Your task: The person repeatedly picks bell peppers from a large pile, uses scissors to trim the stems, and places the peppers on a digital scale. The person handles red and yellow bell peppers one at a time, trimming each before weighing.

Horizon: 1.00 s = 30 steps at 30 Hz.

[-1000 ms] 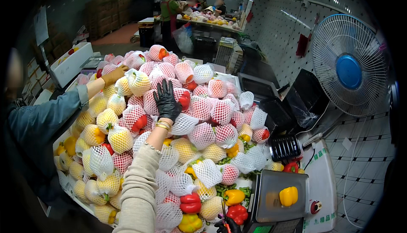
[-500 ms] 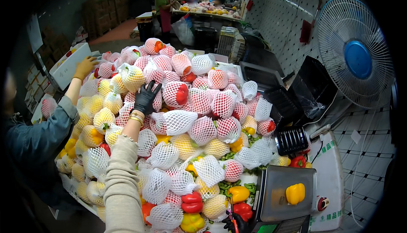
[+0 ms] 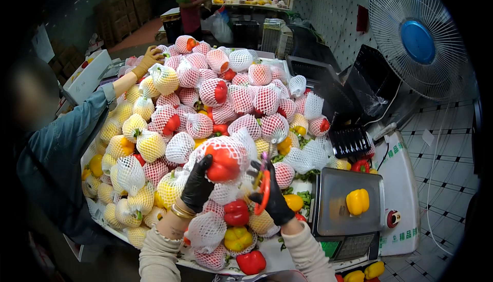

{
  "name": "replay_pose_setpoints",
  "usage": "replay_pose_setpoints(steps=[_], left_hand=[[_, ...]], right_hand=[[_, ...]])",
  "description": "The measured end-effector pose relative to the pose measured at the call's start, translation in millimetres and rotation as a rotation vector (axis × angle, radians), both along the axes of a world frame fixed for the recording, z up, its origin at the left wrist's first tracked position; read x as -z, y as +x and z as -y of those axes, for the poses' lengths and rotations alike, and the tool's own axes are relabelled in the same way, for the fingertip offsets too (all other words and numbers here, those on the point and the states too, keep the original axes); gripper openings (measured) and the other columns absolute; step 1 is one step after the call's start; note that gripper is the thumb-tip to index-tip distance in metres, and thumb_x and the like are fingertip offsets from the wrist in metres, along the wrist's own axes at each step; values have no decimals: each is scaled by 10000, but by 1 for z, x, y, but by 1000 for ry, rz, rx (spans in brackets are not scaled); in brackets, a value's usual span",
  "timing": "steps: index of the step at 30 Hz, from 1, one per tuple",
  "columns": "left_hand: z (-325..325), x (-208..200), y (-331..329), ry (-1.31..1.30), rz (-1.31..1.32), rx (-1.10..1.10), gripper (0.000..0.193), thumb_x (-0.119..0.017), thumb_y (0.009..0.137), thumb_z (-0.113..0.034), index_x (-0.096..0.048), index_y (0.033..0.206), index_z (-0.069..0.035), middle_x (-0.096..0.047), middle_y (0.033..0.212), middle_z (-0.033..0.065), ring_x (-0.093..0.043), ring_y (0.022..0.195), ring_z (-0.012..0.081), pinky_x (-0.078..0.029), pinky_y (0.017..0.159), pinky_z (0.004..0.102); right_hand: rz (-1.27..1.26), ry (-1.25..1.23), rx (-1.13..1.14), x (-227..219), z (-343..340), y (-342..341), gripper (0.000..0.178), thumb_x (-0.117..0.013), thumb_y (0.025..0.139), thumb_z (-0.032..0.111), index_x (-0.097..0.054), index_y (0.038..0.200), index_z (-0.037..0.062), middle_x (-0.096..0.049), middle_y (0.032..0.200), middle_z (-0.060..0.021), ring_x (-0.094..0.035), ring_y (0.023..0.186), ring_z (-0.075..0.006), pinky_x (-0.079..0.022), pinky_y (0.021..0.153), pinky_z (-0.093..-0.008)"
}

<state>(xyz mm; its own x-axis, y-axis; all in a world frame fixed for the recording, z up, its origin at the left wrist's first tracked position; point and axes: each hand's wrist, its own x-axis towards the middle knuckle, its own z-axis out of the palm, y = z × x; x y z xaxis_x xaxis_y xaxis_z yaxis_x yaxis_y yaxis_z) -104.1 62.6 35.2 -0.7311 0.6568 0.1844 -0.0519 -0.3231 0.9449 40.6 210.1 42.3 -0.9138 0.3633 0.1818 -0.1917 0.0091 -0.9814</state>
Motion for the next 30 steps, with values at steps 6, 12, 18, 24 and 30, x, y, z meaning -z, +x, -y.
replay_pose_setpoints(steps=[6,12,18,24,30], left_hand=[[5,-25,54,31,-145,-251,405,-408,913,-161,-354,1288,-15,-414,1292,121,-389,1197,228,-261,1034,346],[42,73,12,-396,-525,-333,340,-440,892,-114,-451,1214,-6,-514,1162,148,-475,1100,249,-356,964,335],[21,3,73,-165,-650,-363,767,-706,661,-150,-321,1308,-5,-398,1285,222,-395,1184,358,-305,1001,417],[49,-46,70,-291,-962,-389,968,-843,521,-280,-340,1310,-34,-442,1246,189,-431,1155,346,-351,972,429],[53,-56,83,-344,-811,-503,927,-857,490,-281,-384,1248,-33,-500,1163,165,-517,1030,308,-415,889,412]], right_hand=[[79,-522,-118,-14,31,-4,831,-744,689,133,-225,1328,15,-243,1377,-122,-285,1257,-222,-291,1016,-353],[-115,-165,-81,35,36,9,509,-598,781,16,-391,1244,66,-418,1272,-140,-407,1194,-244,-355,976,-373],[-39,-517,106,19,34,16,431,-641,788,110,-435,1160,36,-509,1172,-113,-506,1085,-212,-422,914,-342],[-59,-467,-108,-13,66,9,461,-470,910,325,-386,1261,37,-499,1200,-97,-495,1104,-194,-385,949,-321],[-97,-122,-70,-23,73,18,516,-454,902,423,-395,1244,42,-516,1153,-81,-506,1056,-154,-426,877,-283]])
